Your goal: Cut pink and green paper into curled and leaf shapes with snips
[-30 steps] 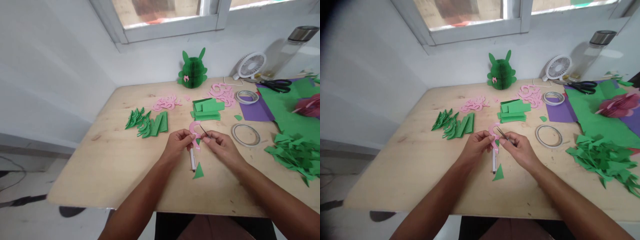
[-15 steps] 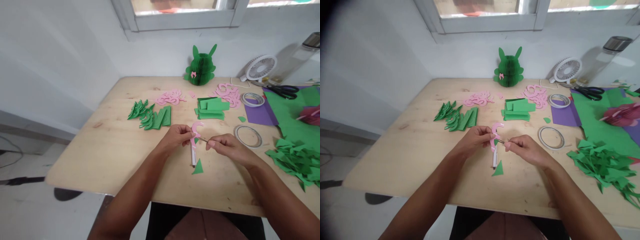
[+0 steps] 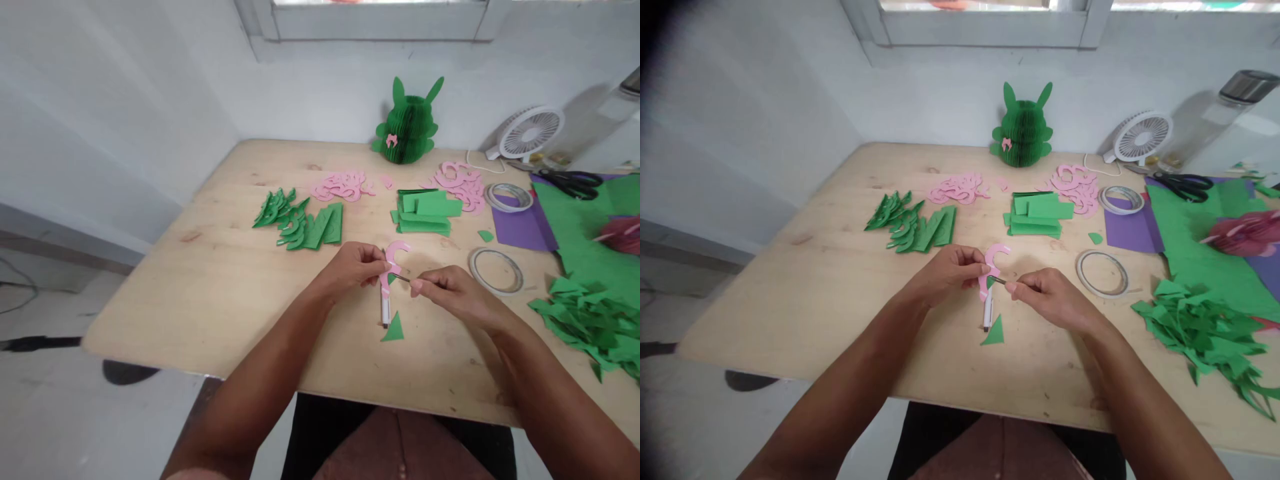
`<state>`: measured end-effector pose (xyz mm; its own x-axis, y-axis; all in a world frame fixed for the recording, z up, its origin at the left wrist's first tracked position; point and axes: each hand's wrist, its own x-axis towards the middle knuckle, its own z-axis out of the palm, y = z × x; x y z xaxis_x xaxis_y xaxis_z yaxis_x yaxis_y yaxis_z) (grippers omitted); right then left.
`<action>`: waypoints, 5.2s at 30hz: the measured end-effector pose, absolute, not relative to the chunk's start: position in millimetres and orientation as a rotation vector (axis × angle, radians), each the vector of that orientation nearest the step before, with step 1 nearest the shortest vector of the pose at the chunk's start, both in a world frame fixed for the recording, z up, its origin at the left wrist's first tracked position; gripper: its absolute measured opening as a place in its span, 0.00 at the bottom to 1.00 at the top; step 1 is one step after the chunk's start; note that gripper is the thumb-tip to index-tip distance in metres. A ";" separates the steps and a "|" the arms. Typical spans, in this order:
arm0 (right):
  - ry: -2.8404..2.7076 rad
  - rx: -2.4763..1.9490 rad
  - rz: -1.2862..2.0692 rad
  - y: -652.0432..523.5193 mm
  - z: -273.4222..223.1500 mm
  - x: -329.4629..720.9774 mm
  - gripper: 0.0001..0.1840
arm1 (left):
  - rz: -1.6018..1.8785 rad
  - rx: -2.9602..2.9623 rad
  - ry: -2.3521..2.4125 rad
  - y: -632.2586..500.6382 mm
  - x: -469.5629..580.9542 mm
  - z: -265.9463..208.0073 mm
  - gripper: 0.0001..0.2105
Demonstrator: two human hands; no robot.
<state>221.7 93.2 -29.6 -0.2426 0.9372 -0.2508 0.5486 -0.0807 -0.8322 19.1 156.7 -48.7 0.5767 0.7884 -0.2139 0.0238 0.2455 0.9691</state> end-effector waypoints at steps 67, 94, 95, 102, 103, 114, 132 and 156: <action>-1.923 -1.641 1.328 93.7 -30.7 217.5 0.29 | 0.477 1.260 0.817 156.8 17.1 -46.2 0.05; -1.905 -1.611 1.347 93.9 -34.8 216.6 0.27 | 0.412 1.276 0.811 158.1 16.6 -42.2 0.06; -1.902 -1.604 1.353 94.1 -35.1 216.7 0.27 | 0.413 1.274 0.807 158.2 16.6 -42.3 0.06; -1.882 -1.600 1.362 93.6 -35.4 216.0 0.26 | 0.406 1.266 0.780 160.2 15.2 -44.5 0.06; -1.881 -1.607 1.360 93.4 -35.3 215.8 0.26 | 0.408 1.264 0.776 160.3 15.2 -44.8 0.06; -1.845 -1.603 1.390 92.9 -29.0 216.0 0.24 | 0.470 1.224 0.821 160.2 15.2 -45.7 0.06; -1.438 -1.535 1.250 92.0 -29.8 213.0 0.22 | 0.812 0.957 0.889 152.2 28.1 -47.3 0.11; -1.225 -1.596 1.085 93.0 -36.5 193.4 0.13 | 0.778 1.122 0.861 137.5 41.5 -50.8 0.10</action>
